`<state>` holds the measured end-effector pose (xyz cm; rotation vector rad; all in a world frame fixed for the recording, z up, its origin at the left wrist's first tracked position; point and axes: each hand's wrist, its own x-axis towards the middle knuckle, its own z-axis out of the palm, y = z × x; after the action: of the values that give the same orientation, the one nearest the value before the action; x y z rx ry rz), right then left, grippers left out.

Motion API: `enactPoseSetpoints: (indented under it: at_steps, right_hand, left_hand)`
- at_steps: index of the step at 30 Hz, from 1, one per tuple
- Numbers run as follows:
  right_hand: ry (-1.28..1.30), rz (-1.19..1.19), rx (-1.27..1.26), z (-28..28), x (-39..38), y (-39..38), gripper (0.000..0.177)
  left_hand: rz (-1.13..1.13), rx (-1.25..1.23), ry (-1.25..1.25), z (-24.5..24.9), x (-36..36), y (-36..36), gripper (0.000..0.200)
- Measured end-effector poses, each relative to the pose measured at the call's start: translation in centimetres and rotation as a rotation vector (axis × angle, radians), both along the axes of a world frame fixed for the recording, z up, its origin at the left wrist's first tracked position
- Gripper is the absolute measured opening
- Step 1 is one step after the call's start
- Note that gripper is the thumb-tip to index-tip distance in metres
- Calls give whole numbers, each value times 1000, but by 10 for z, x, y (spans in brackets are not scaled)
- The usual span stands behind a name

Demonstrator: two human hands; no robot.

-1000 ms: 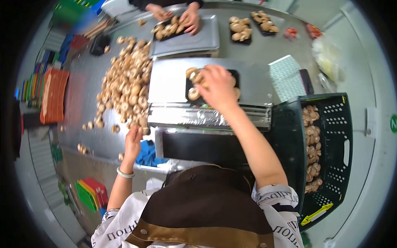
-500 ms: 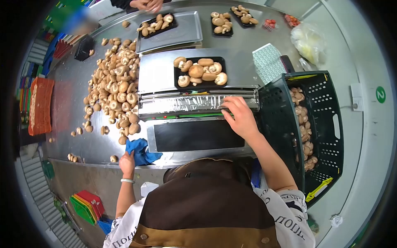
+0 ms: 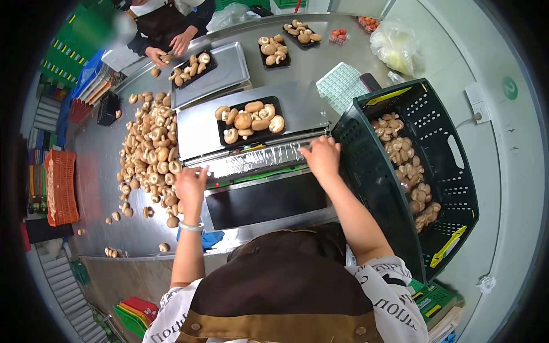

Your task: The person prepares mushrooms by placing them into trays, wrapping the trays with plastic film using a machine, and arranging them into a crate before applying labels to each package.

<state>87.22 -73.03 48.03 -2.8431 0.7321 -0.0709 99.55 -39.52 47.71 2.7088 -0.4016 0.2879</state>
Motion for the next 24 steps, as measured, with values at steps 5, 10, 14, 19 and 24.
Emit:
enactPoseSetpoints:
  at_steps: [5,10,14,19,24]
  right_hand:
    - [-141,137,445,-21,7,-14,19]
    - [-327,21,1664,59,-10,-43,17]
    - [-877,323,2114,94,50,-43,20]
    - [-791,73,1196,40,160,-35,12]
    - [-103,179,619,-24,179,-34,23]
  left_hand:
    - [-68,-237,337,-18,11,-14,23]
    - [-212,-849,1163,90,49,20,22]
    - [-437,-1508,1066,133,99,-9,14]
    - [-432,-1080,475,20,167,-92,13]
    - [-381,-722,727,-21,165,-104,11]
